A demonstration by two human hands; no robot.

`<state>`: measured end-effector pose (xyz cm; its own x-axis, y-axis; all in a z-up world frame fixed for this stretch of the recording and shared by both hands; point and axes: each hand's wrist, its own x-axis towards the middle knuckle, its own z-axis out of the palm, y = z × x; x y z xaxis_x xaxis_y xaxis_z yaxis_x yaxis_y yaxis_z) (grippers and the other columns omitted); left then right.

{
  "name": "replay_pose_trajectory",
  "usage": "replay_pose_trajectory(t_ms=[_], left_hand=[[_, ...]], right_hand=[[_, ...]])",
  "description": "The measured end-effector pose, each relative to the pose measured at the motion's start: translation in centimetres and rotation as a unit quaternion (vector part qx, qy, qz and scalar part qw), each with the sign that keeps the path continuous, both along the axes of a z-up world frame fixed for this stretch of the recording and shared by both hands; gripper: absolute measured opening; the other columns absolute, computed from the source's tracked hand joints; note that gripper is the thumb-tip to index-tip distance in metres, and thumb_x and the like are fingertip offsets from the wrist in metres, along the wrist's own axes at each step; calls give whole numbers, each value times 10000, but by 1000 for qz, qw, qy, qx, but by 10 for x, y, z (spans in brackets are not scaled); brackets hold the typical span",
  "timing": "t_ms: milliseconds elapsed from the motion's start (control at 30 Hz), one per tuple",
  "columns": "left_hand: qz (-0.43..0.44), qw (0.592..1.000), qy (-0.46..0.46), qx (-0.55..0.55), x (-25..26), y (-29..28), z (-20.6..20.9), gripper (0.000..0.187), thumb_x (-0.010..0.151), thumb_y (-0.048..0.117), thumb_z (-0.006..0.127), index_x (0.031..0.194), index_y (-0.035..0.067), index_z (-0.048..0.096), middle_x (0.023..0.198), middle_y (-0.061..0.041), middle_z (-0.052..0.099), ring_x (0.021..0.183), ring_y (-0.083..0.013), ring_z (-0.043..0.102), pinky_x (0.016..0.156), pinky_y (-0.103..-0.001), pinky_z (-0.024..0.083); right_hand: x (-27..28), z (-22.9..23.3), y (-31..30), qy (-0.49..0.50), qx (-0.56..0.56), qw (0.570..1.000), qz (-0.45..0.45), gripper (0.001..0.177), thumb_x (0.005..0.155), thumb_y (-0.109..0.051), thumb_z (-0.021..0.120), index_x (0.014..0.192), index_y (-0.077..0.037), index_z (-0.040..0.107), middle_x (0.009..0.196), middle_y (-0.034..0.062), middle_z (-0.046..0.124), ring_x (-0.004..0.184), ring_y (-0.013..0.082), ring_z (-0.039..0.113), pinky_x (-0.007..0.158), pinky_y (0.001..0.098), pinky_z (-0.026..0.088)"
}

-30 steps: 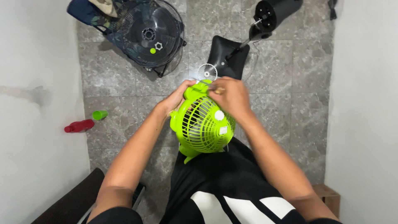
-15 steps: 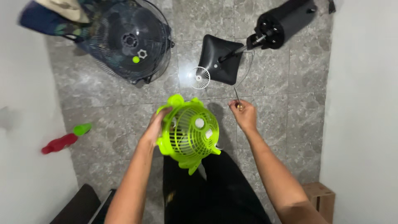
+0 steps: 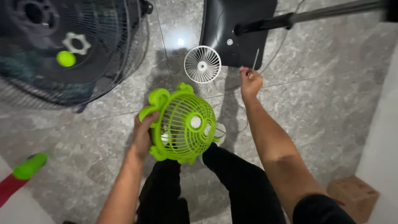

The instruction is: The person disassembles a green frog-shaped fan using a screwdriver, removes the front grille and fan blade, then reassembles the fan by securing the grille with screws.

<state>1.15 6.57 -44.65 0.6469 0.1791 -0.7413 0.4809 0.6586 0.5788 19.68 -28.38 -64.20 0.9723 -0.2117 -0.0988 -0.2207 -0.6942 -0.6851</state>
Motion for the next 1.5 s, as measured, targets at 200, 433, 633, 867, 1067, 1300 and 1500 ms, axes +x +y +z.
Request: replay_pose_trajectory(t_ms=[200, 433, 633, 867, 1067, 1300, 1500], left_hand=[[-30, 999, -16, -6, 25, 17, -79, 347, 925, 223, 670, 1201, 12, 665, 1049, -57, 698, 942, -156, 659, 813, -313, 538], [13, 998, 28, -59, 36, 13, -99, 414, 872, 215, 655, 1243, 32, 639, 1096, -69, 707, 1000, -184, 679, 868, -338, 553], [2, 995, -2, -96, 33, 7, -97, 412, 921, 224, 631, 1267, 2, 638, 1100, -108, 708, 991, -225, 677, 865, -368, 548], [16, 993, 30, -116, 28, -3, -18, 394, 908, 210, 587, 1266, 54, 640, 1144, -87, 721, 1043, -207, 694, 909, -353, 541], [-27, 979, 7, -202, 18, 7, 93, 523, 912, 299, 600, 1331, -13, 625, 1220, -169, 712, 1087, -286, 695, 955, -408, 545], [-70, 978, -32, -194, -3, 25, 267, 564, 922, 357, 592, 1364, 7, 595, 1255, -154, 701, 1123, -262, 680, 972, -403, 538], [-126, 990, -64, 1, -24, 29, 447, 459, 908, 272, 654, 1320, 76, 600, 1186, -67, 699, 1084, -175, 662, 939, -347, 525]], right_hand=[[44, -81, 9, -30, 18, 999, -23, 189, 865, -207, 850, 891, -30, 789, 768, 90, 769, 688, 133, 694, 667, 301, 547], [68, -95, 28, -22, -28, 998, -46, 185, 813, -217, 877, 864, -55, 803, 722, 89, 749, 631, 161, 681, 634, 339, 538], [46, -73, 27, -46, -7, 998, -44, 264, 883, -270, 837, 872, -17, 765, 721, 64, 725, 642, 150, 648, 616, 328, 522], [-37, 93, 8, 390, 230, 884, 117, 609, 982, -585, 486, 1184, -71, 742, 495, -7, 484, 365, 44, 417, 374, 211, 322], [-60, 248, -13, 415, 367, 796, 243, 683, 939, -520, 620, 1371, 9, 634, 706, -28, 599, 490, 29, 478, 427, 207, 385], [-78, 448, -7, 420, 352, 767, 334, 474, 893, -98, 704, 1334, 57, 630, 1060, 32, 774, 937, 76, 674, 825, 256, 564], [-116, 603, -3, 353, 361, 781, 368, 549, 895, -96, 707, 1404, 31, 547, 1134, 48, 759, 1006, 88, 670, 877, 288, 558]])
